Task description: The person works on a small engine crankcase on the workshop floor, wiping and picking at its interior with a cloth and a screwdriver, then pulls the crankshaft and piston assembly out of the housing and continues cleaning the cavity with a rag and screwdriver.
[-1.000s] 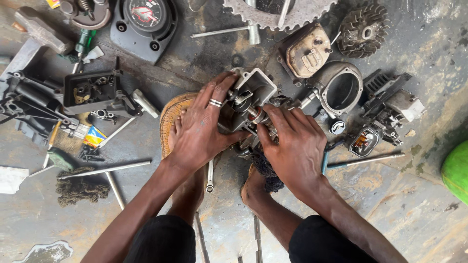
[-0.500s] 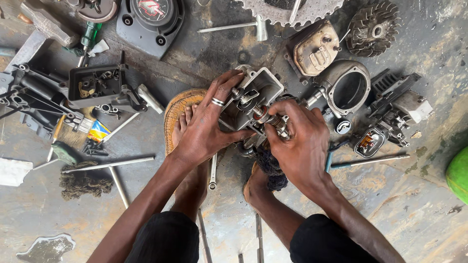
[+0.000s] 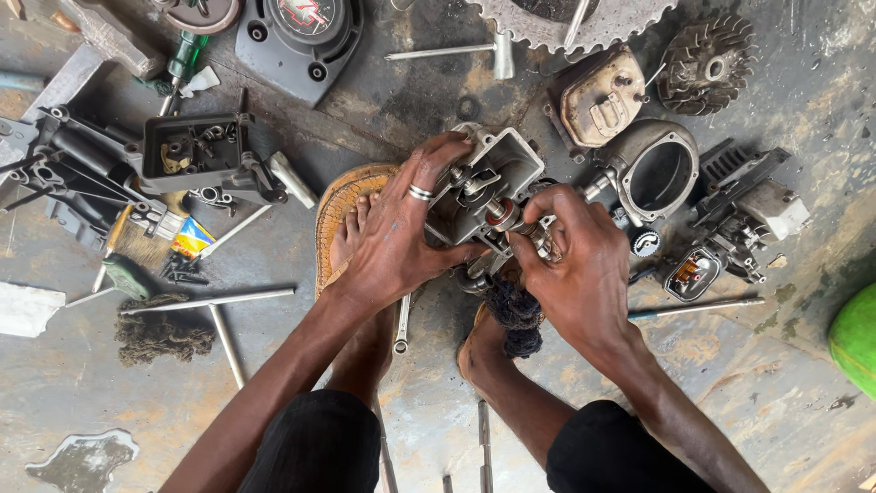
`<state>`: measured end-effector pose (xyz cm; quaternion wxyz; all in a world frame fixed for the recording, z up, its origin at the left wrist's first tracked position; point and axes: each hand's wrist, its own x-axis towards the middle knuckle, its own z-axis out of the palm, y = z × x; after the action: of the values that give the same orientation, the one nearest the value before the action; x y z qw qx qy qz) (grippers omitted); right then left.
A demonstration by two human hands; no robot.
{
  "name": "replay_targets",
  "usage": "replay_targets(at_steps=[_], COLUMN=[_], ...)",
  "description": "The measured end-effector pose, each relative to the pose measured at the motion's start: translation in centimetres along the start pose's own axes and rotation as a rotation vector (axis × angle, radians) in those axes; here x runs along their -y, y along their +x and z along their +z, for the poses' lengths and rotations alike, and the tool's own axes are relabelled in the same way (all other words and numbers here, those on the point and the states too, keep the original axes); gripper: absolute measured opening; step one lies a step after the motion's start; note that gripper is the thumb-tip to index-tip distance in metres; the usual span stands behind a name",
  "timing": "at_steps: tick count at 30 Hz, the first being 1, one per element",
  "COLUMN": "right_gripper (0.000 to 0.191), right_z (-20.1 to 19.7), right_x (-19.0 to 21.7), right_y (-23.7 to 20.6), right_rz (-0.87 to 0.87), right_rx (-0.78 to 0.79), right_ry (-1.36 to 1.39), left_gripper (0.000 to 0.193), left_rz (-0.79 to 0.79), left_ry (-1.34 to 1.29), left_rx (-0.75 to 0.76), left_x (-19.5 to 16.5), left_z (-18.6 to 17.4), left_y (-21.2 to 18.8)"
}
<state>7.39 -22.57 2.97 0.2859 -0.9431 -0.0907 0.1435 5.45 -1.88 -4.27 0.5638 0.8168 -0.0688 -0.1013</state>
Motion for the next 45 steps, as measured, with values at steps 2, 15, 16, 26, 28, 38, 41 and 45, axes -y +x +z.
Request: replay_targets(at_steps=[2,15,16,26,28,38,41,45], right_gripper=[0.027,0.033,0.034,0.037,0.034,0.026,0.039,0.045], right_z=[0.0,-0.3,-0.4,-1.6,-1.0,1.1,2.8,4.0], right_x=[0.1,-0.9,-1.1,-5.1,-6.9,-17.1,-16.5,-15.3], right_y=[0.0,-0.6,-0.8,-3.8,-4.9,-11.7,-12.3,-12.1], right_rz=[0.018,-0.110,-0.103,-0.013,0.079,0.374,0.588,0.523], right_rx=[0.020,0.001,0.010,-0.095,-0.143,-0.269,0.051,0.058], right_ry=[-0.003,-0.102,-0.085,0.019,-0.006,0.247,0.168,0.200], left_gripper=[0.100,0.095,0.094,0.087,0.084,0.089,0.086,0.086], left_rz=[0.014,-0.032,-0.045,-0.061,-0.053,-0.261,-0.288,-0.277], left_ry=[0.013,0.034,0.053,0.253,0.340,0.435,0.413,0.453], left_rx=[-0.011,-0.081,-0.056,-0.051,-0.042,0.116,0.111,0.068], left_x=[0.1,-1.3,-1.5,-3.8,-4.3,-7.0,-6.9,-6.6], left_z=[0.1,-0.1,-0.4,-1.6,-1.9,-0.9,-0.3,0.6], left_y=[-0.2,-1.3,-1.2,0.2,0.4,1.4,1.4,1.1])
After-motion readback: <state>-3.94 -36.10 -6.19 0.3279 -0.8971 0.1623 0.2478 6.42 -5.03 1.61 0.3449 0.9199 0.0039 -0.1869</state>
